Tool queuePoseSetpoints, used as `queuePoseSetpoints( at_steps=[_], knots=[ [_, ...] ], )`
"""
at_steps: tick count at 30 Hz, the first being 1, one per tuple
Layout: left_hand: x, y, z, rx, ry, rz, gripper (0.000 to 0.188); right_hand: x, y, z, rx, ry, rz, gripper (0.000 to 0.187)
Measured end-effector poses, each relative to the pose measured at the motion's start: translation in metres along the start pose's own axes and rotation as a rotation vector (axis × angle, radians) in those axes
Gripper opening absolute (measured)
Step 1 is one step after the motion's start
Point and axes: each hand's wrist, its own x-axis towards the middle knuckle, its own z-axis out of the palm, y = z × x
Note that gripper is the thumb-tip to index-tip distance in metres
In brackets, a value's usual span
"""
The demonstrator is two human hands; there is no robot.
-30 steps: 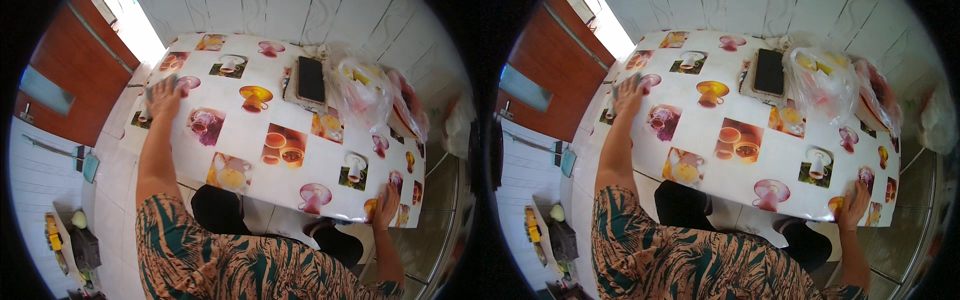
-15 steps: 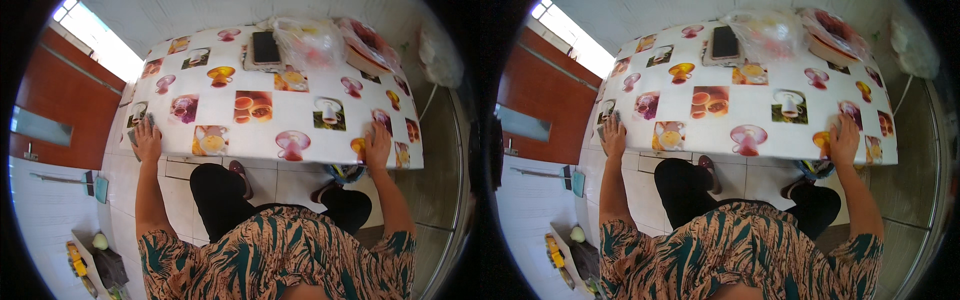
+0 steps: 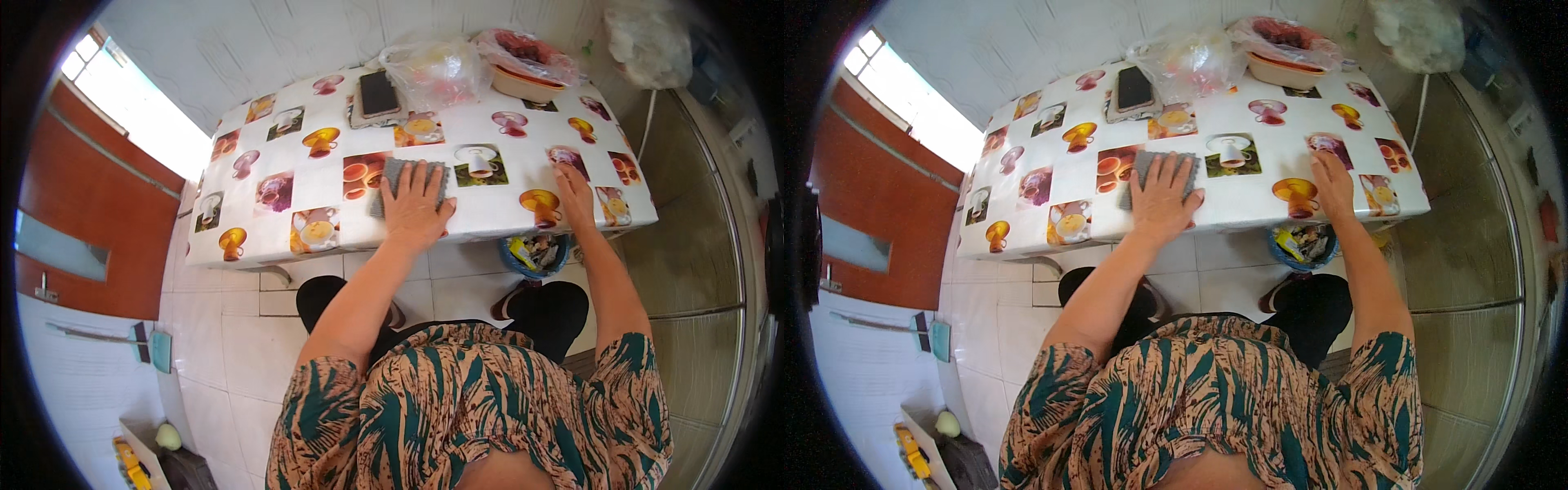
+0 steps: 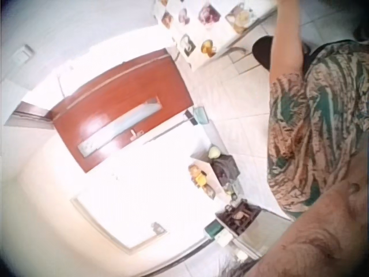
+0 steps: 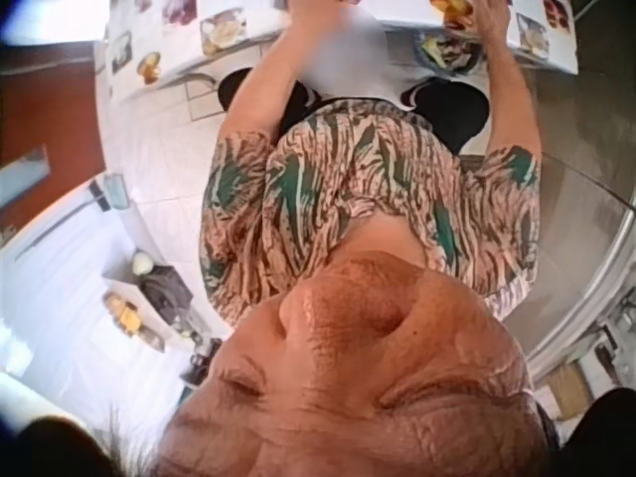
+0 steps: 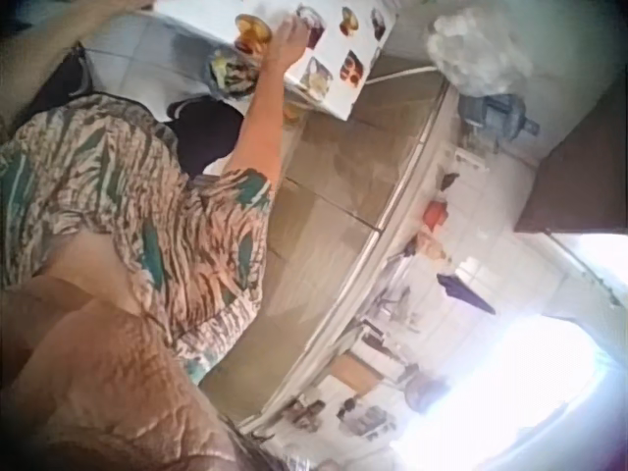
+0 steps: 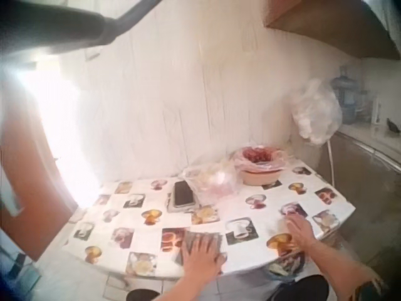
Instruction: The person wipes the surface of a patterned table using a small grey cloth, moving it in circular and back-and-forth motions around objects including a phone and a bag of grapes.
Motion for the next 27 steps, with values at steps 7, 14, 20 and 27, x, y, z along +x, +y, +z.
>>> queuePoseSetpoints(
  at_steps=[7,14,20,27],
  knots=[
    [0.0,-0.022,-0.014,-0.432,0.146,0.082,0.051,-0.008,-0.079,0.047,-0.006,-0.154,-0.072,0.034],
    [-0.011,-0.104,-0.007,-0.444,0.449,-0.192,0.036,-0.019,-0.158,0.141,-0.125,-0.38,-0.344,0.047],
    [-0.025,-0.093,0.004,-0.034,0.365,-0.197,0.037,-0.028,-0.145,0.184,-0.371,-0.392,-0.519,0.06],
    [-0.035,-0.103,-0.006,-0.066,0.411,-0.197,0.035,-0.029,-0.185,0.175,-0.364,-0.607,-0.367,0.073]
  ],
)
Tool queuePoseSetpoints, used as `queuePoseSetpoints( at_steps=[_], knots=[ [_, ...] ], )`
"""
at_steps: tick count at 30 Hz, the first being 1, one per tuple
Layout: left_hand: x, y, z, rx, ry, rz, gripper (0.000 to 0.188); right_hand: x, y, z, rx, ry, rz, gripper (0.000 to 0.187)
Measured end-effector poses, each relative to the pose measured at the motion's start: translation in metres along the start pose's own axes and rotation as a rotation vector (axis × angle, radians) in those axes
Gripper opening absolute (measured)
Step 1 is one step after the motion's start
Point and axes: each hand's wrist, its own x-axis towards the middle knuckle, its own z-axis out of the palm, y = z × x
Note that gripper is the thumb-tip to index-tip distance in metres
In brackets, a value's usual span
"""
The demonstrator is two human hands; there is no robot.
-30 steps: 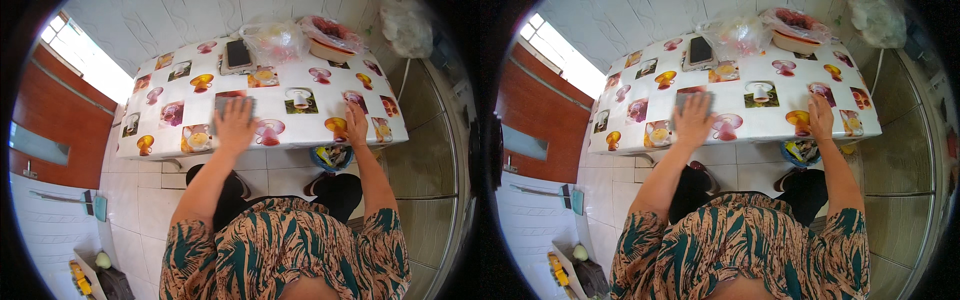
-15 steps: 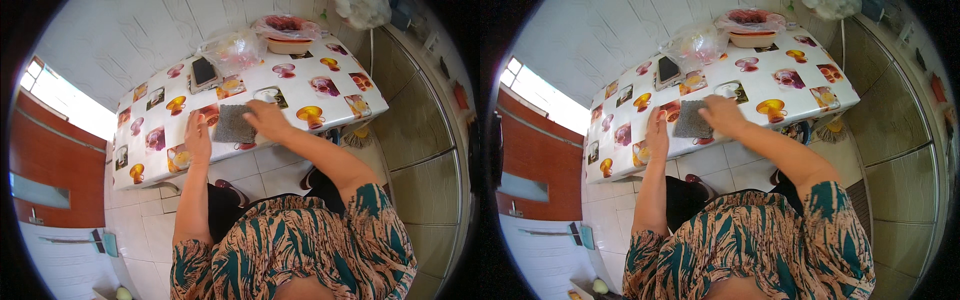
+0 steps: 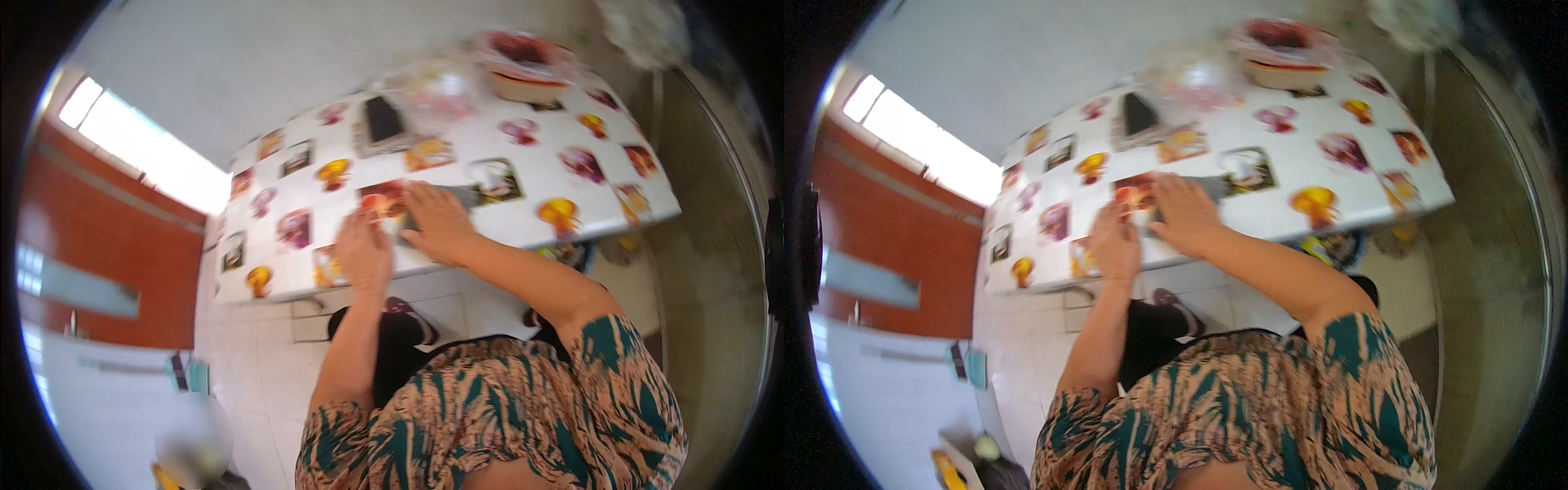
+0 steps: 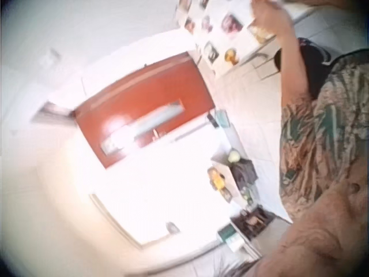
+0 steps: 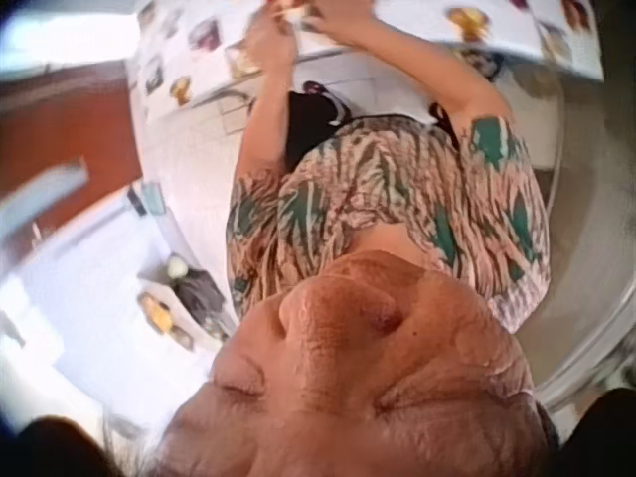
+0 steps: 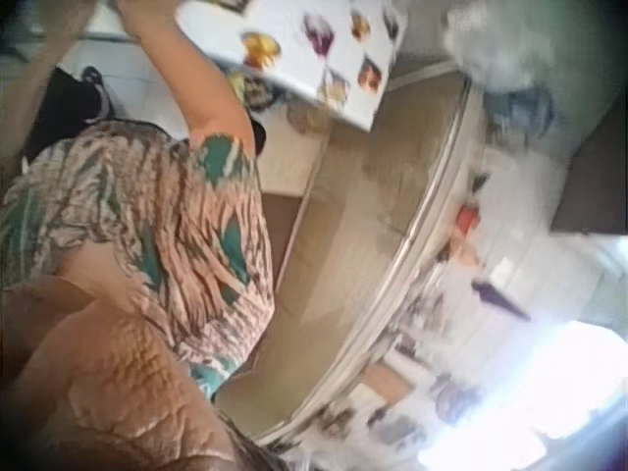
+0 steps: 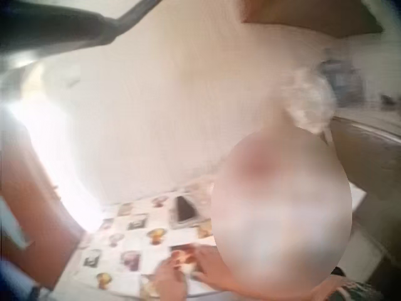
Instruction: The person wipes the surface of a patterned table using a small grey cloth, moving it in circular and back-and-forth motions around objects including a phone and a bag of grapes.
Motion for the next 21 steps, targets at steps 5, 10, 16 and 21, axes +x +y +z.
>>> queuePoseSetpoints(
  at_steps=[5,10,16,21],
  knots=[
    [0.005,0.023,-0.011,0.007,-0.04,-0.049,0.039,-0.005,0.014,0.01,-0.083,0.061,-0.043,0.069],
    [0.001,0.014,-0.012,-0.017,-0.03,-0.065,0.039,-0.003,0.024,0.005,-0.133,0.09,-0.002,0.068],
    [0.0,0.014,-0.014,-0.02,-0.022,-0.062,0.039,-0.04,0.118,-0.032,-0.17,0.185,0.172,0.066],
    [0.0,0.015,-0.011,-0.001,-0.009,-0.049,0.038,-0.127,0.251,-0.061,-0.326,0.421,0.291,0.057]
  ],
)
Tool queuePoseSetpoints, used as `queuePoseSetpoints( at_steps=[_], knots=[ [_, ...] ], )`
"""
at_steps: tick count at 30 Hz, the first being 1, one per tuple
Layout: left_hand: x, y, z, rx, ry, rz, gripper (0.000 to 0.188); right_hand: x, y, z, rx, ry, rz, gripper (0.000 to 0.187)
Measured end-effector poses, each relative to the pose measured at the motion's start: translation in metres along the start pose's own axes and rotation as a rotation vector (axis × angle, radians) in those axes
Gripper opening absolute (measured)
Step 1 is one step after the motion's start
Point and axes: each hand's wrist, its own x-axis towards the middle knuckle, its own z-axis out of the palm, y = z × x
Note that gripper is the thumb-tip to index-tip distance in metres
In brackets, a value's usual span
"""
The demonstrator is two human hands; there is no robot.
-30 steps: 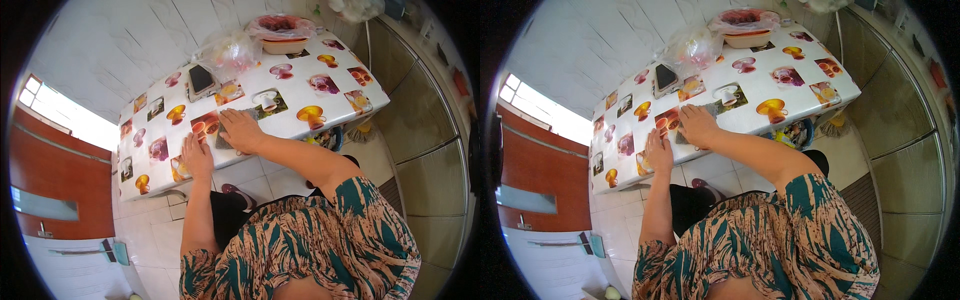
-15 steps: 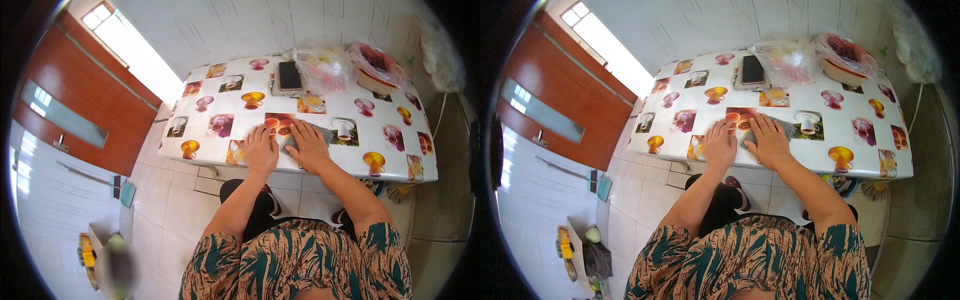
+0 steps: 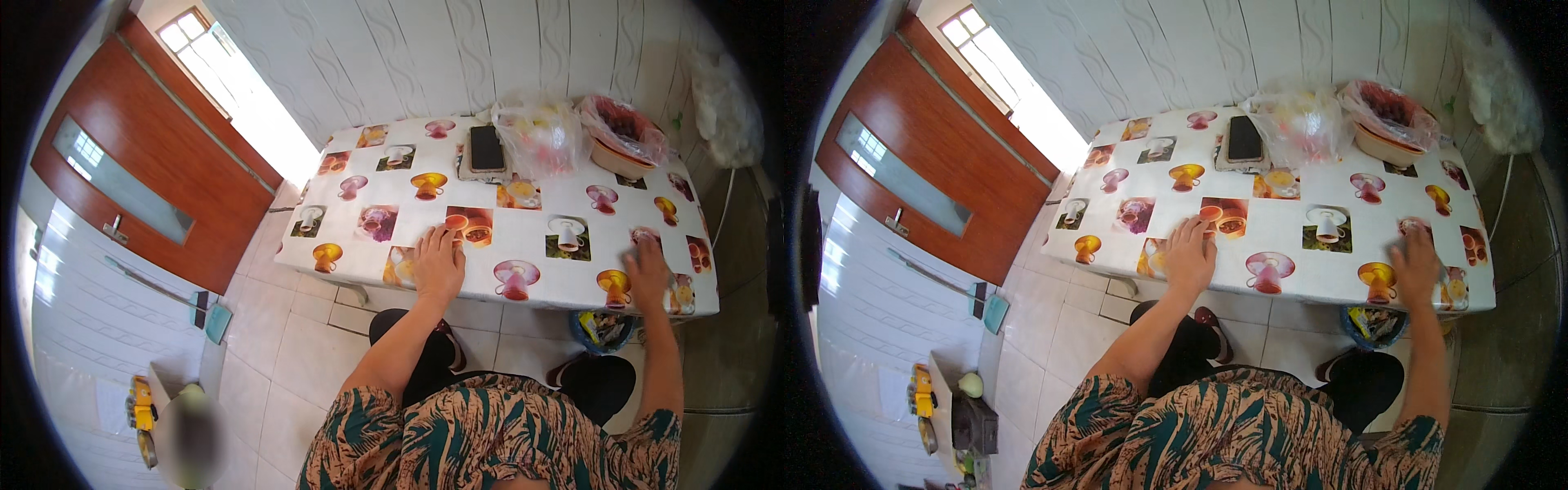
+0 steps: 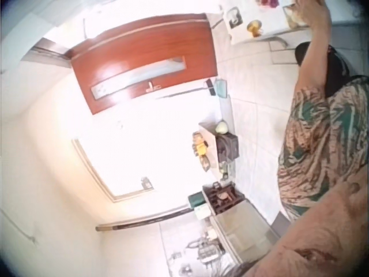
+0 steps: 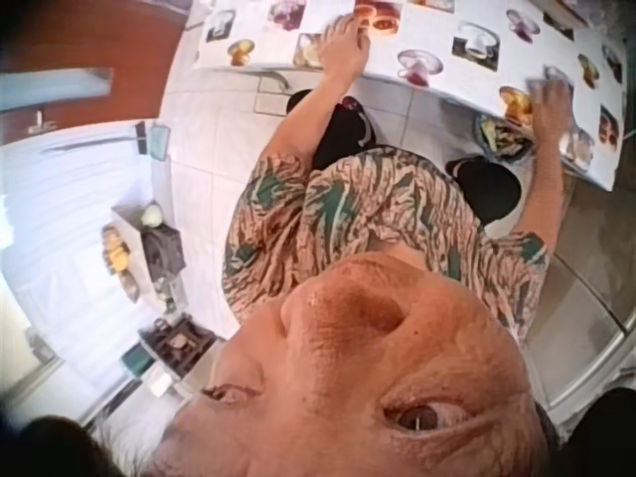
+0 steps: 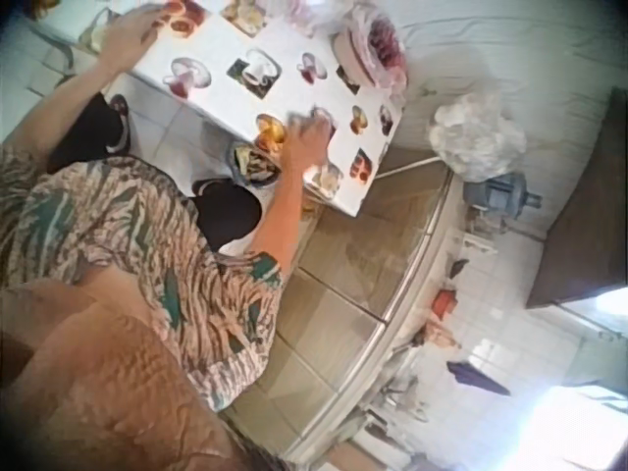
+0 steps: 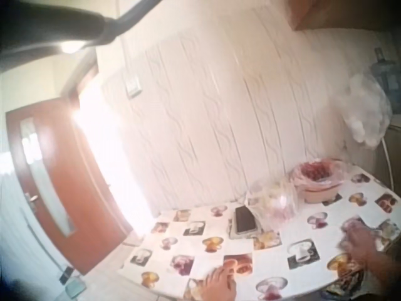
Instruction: The person wipes the surface of a patterned table using a small grey cloth, moving it in circular and back-and-forth motions around objects including a phone and a bag of grapes.
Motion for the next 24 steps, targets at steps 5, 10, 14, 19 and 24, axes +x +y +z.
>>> queuePoseSetpoints(
  at_steps=[5,10,14,19,24],
  knots=[
    [0.009,0.01,0.009,0.025,0.024,0.017,0.037,-0.032,0.082,-0.029,-0.358,-0.064,0.491,0.062],
    [0.0,-0.012,-0.005,0.095,0.004,-0.005,0.04,-0.008,-0.014,0.007,-0.281,-0.127,0.241,0.067],
    [0.007,0.006,0.016,0.012,-0.021,0.042,0.037,-0.01,-0.137,0.023,0.115,-0.017,-0.033,0.064],
    [0.006,0.009,0.009,-0.005,-0.037,0.05,0.037,-0.006,-0.253,0.024,0.328,-0.264,-0.301,0.071],
    [0.006,0.002,0.004,0.029,-0.065,0.096,0.034,0.005,-0.201,0.017,0.301,-0.242,-0.218,0.069]
  ],
)
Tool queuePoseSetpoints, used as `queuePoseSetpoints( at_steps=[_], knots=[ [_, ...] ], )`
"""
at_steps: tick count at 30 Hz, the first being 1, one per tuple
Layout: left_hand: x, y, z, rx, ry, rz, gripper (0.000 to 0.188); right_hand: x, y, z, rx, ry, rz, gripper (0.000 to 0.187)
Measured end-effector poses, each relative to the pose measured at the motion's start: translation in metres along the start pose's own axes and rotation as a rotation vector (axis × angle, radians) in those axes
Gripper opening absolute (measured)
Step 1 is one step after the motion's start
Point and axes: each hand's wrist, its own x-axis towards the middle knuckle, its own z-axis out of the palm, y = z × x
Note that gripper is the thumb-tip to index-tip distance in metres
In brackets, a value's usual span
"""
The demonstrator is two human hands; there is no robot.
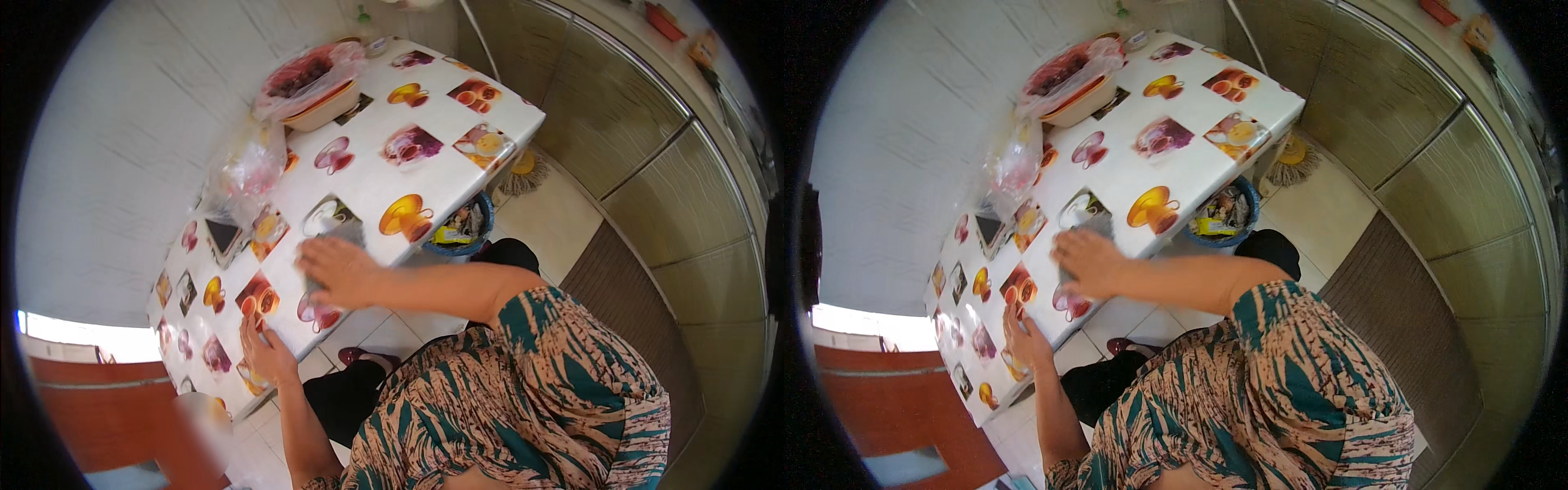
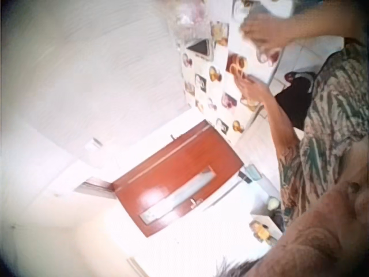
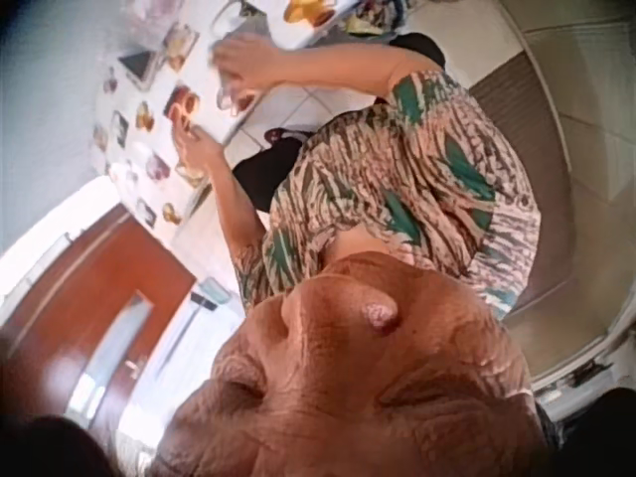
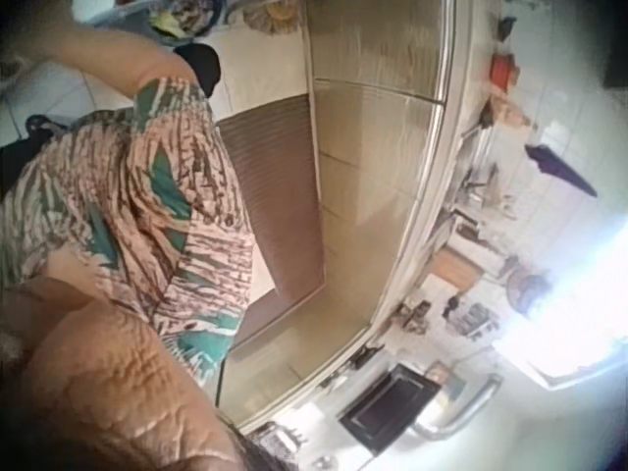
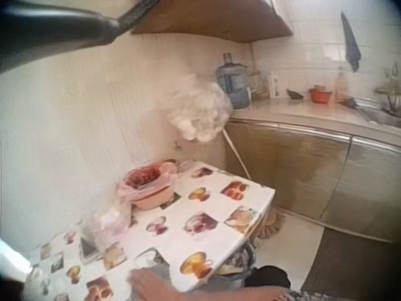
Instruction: The person wipes the surface of a patterned table using a small grey cloth, moving it in circular and back-and-forth motions around objects including a phone and a bag of grapes.
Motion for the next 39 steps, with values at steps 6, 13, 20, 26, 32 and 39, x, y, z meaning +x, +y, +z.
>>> queuePoseSetpoints(
  at_steps=[6,13,20,26,32,39],
  knots=[
    [0.002,0.0,0.001,-0.015,-0.019,-0.001,0.032,-0.057,0.149,-0.068,-0.224,0.239,0.366,0.067],
    [-0.001,-0.006,-0.002,-0.018,-0.028,-0.005,0.032,-0.137,0.25,-0.134,-0.375,0.287,0.828,0.067],
    [0.003,0.003,-0.003,0.025,-0.02,-0.002,0.032,-0.138,0.29,-0.148,-0.498,0.25,1.031,0.071],
    [0.004,0.008,-0.006,0.019,-0.036,-0.034,0.033,-0.064,0.225,-0.126,-0.39,0.093,0.806,0.073],
    [0.003,-0.002,-0.003,0.027,-0.027,-0.045,0.035,0.008,0.084,-0.045,-0.049,0.128,0.141,0.065],
    [0.002,-0.001,-0.003,0.01,-0.01,-0.027,0.034,0.043,-0.047,0.027,0.072,-0.132,-0.24,0.078]
  ],
)
